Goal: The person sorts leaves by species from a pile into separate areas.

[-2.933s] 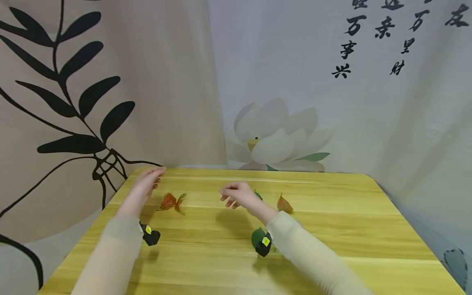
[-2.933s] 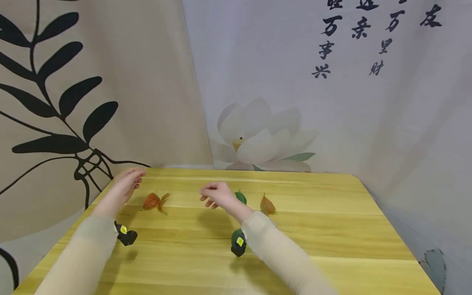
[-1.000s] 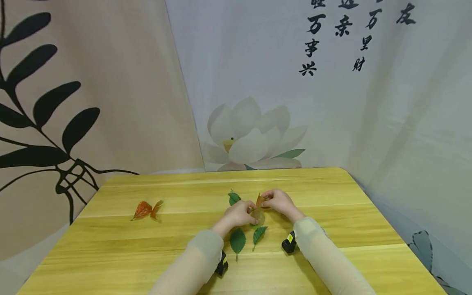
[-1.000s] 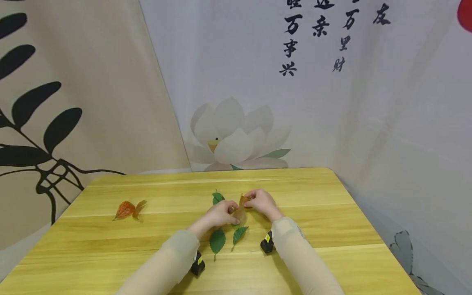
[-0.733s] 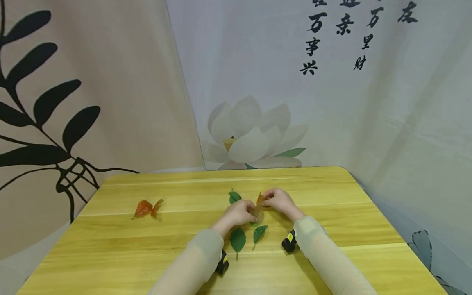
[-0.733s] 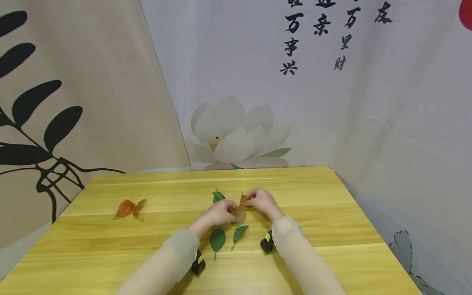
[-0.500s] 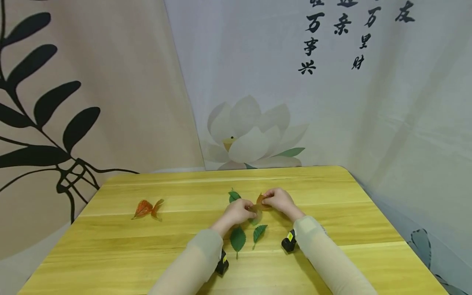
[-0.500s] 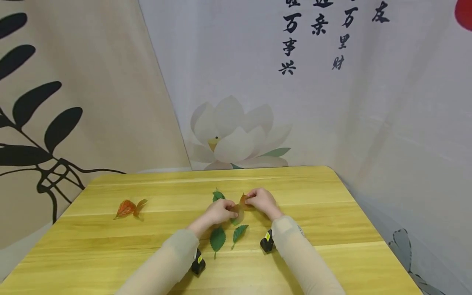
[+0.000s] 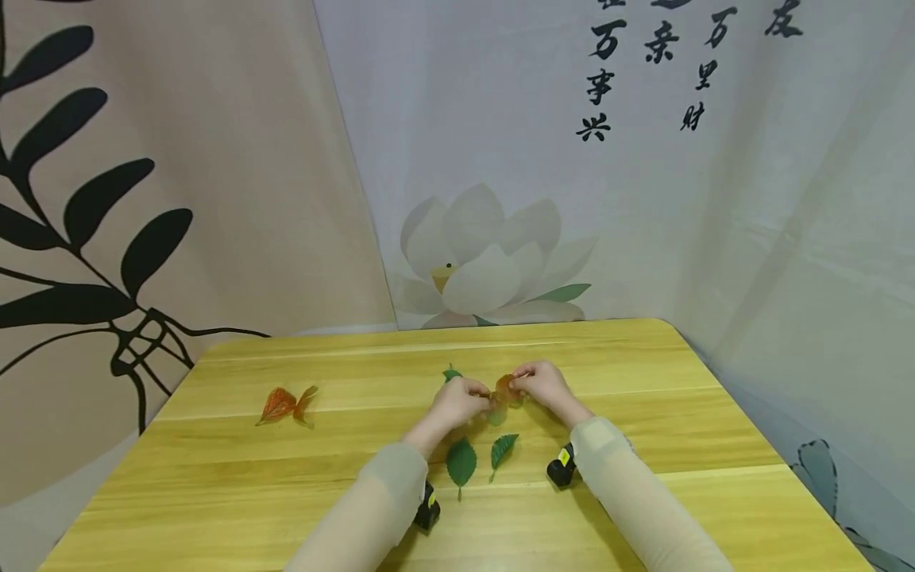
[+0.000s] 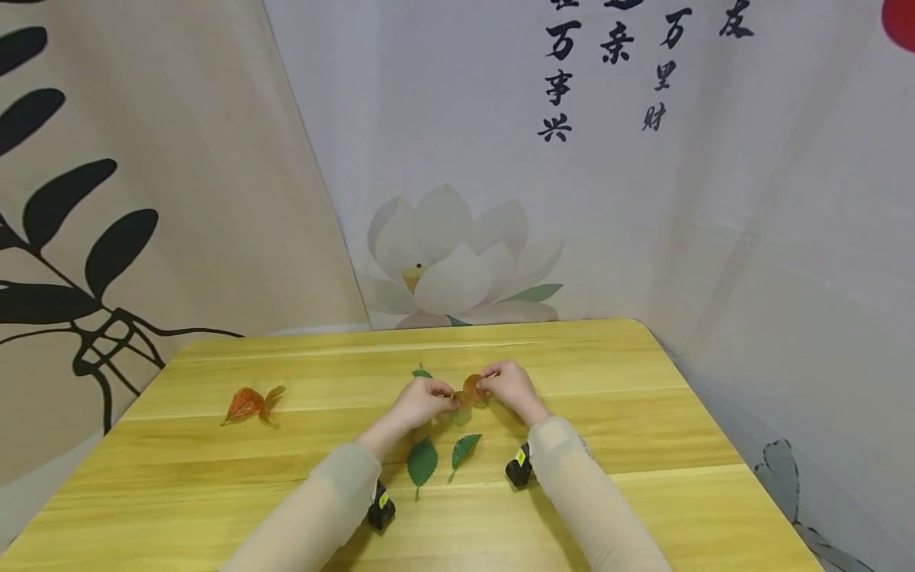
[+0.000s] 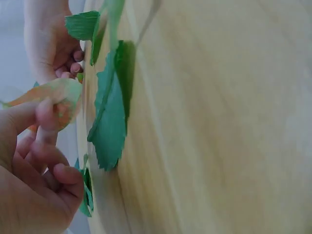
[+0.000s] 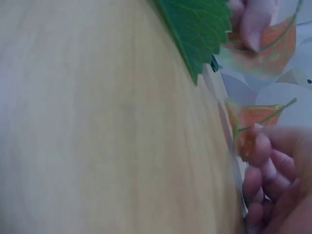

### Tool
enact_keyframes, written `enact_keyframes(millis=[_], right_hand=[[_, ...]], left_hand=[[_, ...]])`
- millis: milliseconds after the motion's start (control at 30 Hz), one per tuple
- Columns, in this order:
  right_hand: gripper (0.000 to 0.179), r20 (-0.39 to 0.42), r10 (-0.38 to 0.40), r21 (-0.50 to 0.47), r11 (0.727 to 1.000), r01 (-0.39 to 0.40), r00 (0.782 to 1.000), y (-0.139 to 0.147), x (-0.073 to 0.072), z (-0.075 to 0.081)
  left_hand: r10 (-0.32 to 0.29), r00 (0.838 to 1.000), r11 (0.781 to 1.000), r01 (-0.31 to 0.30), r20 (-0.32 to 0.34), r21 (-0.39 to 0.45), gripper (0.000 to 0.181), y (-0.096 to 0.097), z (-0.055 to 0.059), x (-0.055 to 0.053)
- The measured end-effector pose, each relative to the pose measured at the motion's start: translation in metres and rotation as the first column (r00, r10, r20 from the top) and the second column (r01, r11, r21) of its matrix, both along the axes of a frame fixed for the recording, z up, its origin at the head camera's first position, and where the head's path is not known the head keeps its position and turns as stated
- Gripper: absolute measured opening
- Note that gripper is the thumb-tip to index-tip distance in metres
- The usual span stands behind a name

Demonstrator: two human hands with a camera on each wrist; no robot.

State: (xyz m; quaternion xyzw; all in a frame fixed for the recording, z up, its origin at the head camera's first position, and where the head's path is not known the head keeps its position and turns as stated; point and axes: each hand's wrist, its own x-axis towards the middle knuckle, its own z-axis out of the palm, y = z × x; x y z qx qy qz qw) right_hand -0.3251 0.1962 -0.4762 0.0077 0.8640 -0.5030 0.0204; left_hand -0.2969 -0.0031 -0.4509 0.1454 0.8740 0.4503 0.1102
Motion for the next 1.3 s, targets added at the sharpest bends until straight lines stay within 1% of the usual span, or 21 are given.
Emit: enact_keyframes(millis=[67, 167, 267, 333, 367, 467, 533, 600, 667, 767, 833, 933, 1033, 1100, 1200, 1300], right_hand=[[0.015, 0.018, -0.006, -0.086, 0.996, 0.007, 1.0, 0.0, 0.0, 0.0], [0.017, 0.024, -0.013, -0.174, 0.985, 0.017, 1.0, 0.001, 0.001, 0.0], [0.019, 0.009, -0.014, -0.217, 0.976, 0.016, 1.0, 0.003, 0.004, 0.001], [0.022, 0.008, -0.02, -0.25, 0.968, 0.021, 1.0, 0.003, 0.007, 0.003], [0.023, 0.012, -0.024, -0.269, 0.963, 0.027, 1.0, 0.003, 0.009, 0.004], [0.026, 0.034, -0.037, -0.337, 0.94, 0.046, 0.999, 0.001, 0.014, 0.01], [0.026, 0.053, -0.053, -0.388, 0.919, 0.069, 0.997, -0.001, 0.017, 0.014], [0.025, 0.072, -0.064, -0.44, 0.893, 0.09, 0.995, -0.004, 0.019, 0.017], [0.024, 0.083, -0.077, -0.472, 0.875, 0.107, 0.994, -0.007, 0.021, 0.019], [0.025, 0.082, -0.076, -0.498, 0.861, 0.107, 0.994, -0.011, 0.022, 0.02], [0.028, 0.078, -0.066, -0.512, 0.853, 0.097, 0.995, -0.013, 0.023, 0.021], [0.042, 0.079, -0.052, -0.522, 0.848, 0.086, 0.996, -0.014, 0.023, 0.021], [0.058, 0.094, -0.053, -0.51, 0.855, 0.094, 0.994, -0.014, 0.024, 0.022], [0.063, 0.109, -0.055, -0.493, 0.864, 0.102, 0.992, -0.014, 0.025, 0.022], [0.061, 0.142, -0.06, -0.487, 0.865, 0.123, 0.988, -0.015, 0.027, 0.021], [0.05, 0.164, -0.072, -0.482, 0.864, 0.143, 0.984, -0.016, 0.027, 0.021]], left_hand=[[0.014, 1.0, 0.999, -0.015, 0.023, 0.041, 0.014, -0.002, 0.0, 0.0], [0.013, 0.999, 0.995, -0.017, 0.05, 0.094, 0.016, -0.007, 0.003, 0.0], [-0.008, 0.996, 0.989, -0.004, 0.084, 0.149, 0.028, -0.014, 0.006, -0.001], [-0.02, 0.993, 0.983, -0.002, 0.119, 0.186, 0.036, -0.018, 0.008, 0.0], [-0.025, 0.991, 0.98, -0.002, 0.131, 0.199, 0.037, -0.02, 0.009, 0.0], [-0.011, 0.989, 0.978, -0.02, 0.146, 0.209, 0.036, -0.026, 0.011, 0.001], [0.008, 0.988, 0.975, -0.043, 0.155, 0.22, 0.035, -0.029, 0.01, 0.001], [0.025, 0.989, 0.974, -0.057, 0.145, 0.218, 0.035, -0.031, 0.008, 0.0], [0.038, 0.99, 0.972, -0.069, 0.139, 0.226, 0.036, -0.033, 0.005, -0.001], [0.048, 0.991, 0.967, -0.077, 0.123, 0.243, 0.034, -0.035, 0.001, -0.003], [0.056, 0.991, 0.961, -0.086, 0.12, 0.262, 0.031, -0.035, 0.0, -0.004], [0.056, 0.992, 0.952, -0.088, 0.117, 0.292, 0.033, -0.036, 0.0, -0.004], [0.057, 0.991, 0.944, -0.093, 0.121, 0.318, 0.045, -0.038, 0.002, -0.003], [0.066, 0.99, 0.94, -0.104, 0.127, 0.324, 0.056, -0.039, 0.003, -0.002], [0.097, 0.988, 0.94, -0.131, 0.122, 0.316, 0.063, -0.041, 0.005, -0.001], [0.127, 0.986, 0.938, -0.155, 0.107, 0.31, 0.056, -0.042, 0.005, 0.0]])
